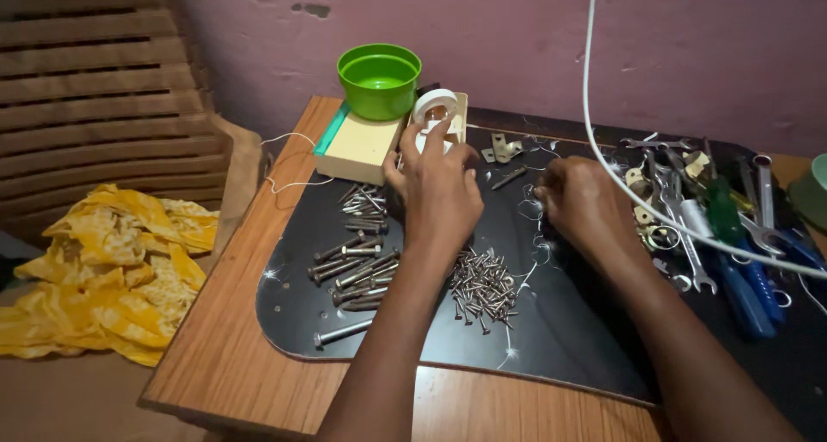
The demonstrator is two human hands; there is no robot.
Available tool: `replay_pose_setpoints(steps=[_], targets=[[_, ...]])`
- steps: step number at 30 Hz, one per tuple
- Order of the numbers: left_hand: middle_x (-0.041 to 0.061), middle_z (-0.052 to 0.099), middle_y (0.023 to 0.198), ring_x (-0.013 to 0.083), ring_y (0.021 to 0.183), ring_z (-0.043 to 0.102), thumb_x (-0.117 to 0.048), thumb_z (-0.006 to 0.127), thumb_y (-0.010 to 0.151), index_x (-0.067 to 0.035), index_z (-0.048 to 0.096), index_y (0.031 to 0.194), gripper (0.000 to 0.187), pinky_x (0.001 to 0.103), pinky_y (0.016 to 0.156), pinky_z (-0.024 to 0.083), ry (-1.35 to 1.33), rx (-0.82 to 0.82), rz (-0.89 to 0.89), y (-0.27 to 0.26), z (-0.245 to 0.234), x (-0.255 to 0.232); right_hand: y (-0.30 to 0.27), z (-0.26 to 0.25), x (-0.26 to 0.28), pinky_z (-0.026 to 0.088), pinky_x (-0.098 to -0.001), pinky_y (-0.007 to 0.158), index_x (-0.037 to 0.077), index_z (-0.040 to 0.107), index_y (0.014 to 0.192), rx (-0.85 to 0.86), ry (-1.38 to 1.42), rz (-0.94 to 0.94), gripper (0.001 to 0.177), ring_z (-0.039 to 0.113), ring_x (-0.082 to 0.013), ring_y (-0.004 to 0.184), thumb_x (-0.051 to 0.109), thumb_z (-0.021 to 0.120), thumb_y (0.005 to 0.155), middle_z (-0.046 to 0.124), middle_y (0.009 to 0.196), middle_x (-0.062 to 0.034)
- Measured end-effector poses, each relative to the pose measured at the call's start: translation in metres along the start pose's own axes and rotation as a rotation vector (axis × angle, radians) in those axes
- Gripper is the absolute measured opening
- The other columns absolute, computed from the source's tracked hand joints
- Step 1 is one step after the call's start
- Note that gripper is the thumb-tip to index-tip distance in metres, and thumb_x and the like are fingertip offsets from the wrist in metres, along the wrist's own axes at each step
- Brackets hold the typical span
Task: The person sorts screws, bolts, and small metal fasteners on a mat, then threads nuts onto bolts and fits metal components together by hand.
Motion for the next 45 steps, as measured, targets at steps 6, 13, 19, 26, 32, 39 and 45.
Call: replay_pose_setpoints(steps=[6,13,19,26,32,39,45], targets=[[0.012,0.06,0.136,0.0382,0.14,0.038,-0.005,0.079,0.072,-0.012,0.079,0.083,0.013,0.065,0.114,0.02,-0.004,-0.022,0.008,-0.001,-0.001,0.001,0.014,-0.002,-0.049,0.059,-0.0362,0.08,0.005,0.072,0.1,0.04,0.894,0.251,0.016,0.074,-0.0216,0.087,0.017,0.075,0.09,0.077,0.101,-0.0125],[0.01,0.061,0.135,0.0353,0.139,0.04,-0.007,0.08,0.073,-0.013,0.079,0.083,0.012,0.061,0.113,0.022,0.007,-0.014,-0.009,-0.001,0.003,0.006,0.007,0.016,-0.061,0.06,-0.0239,0.075,0.0,0.074,0.107,0.111,1.845,0.546,0.017,0.072,-0.0168,0.086,0.013,0.074,0.096,0.071,0.1,-0.0128],[0.01,0.062,0.133,0.0366,0.138,0.039,-0.007,0.08,0.072,-0.013,0.078,0.082,0.012,0.063,0.11,0.021,0.021,-0.021,0.028,-0.001,0.006,0.005,0.002,-0.002,-0.009,0.054,-0.0396,0.054,0.01,0.077,0.105,-0.016,0.404,0.121,0.018,0.071,-0.0206,0.061,0.019,0.076,0.089,0.077,0.078,-0.012],[0.009,0.064,0.131,0.0364,0.138,0.04,-0.007,0.08,0.071,-0.014,0.078,0.081,0.012,0.062,0.111,0.02,0.033,0.012,0.046,-0.001,0.009,0.002,-0.007,-0.004,0.024,0.058,-0.042,0.062,0.01,0.08,0.096,-0.109,0.083,-0.209,0.015,0.074,-0.0308,0.068,0.017,0.081,0.083,0.076,0.08,-0.0149],[0.009,0.065,0.13,0.0358,0.139,0.04,-0.008,0.08,0.072,-0.015,0.078,0.081,0.012,0.064,0.11,0.019,0.042,0.022,0.039,0.0,0.008,0.002,-0.008,-0.005,0.023,0.057,-0.0429,0.066,0.01,0.079,0.095,-0.081,0.062,-0.174,0.012,0.074,-0.0315,0.07,0.017,0.081,0.085,0.076,0.079,-0.0151],[0.008,0.066,0.129,0.0359,0.139,0.041,-0.007,0.079,0.073,-0.015,0.078,0.082,0.012,0.062,0.11,0.023,0.041,0.023,0.056,-0.001,0.009,0.0,-0.011,-0.01,0.018,0.058,-0.0432,0.067,0.009,0.078,0.098,-0.132,0.094,-0.16,0.014,0.074,-0.0331,0.074,0.016,0.08,0.085,0.076,0.084,-0.0157],[0.011,0.065,0.13,0.0379,0.139,0.041,-0.007,0.08,0.072,-0.014,0.078,0.083,0.012,0.061,0.111,0.023,0.032,0.058,0.08,-0.003,0.013,-0.004,-0.011,-0.008,0.013,0.056,-0.0457,0.064,0.009,0.078,0.097,-0.11,0.021,-0.093,0.017,0.073,-0.0346,0.071,0.022,0.081,0.086,0.075,0.08,-0.0147]])
Point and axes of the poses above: each hand's wrist, its own y-axis towards the middle knuckle, its own z-axis out of the palm, x = y × z, the point moved 7 cm from there along y, towards the middle knuckle
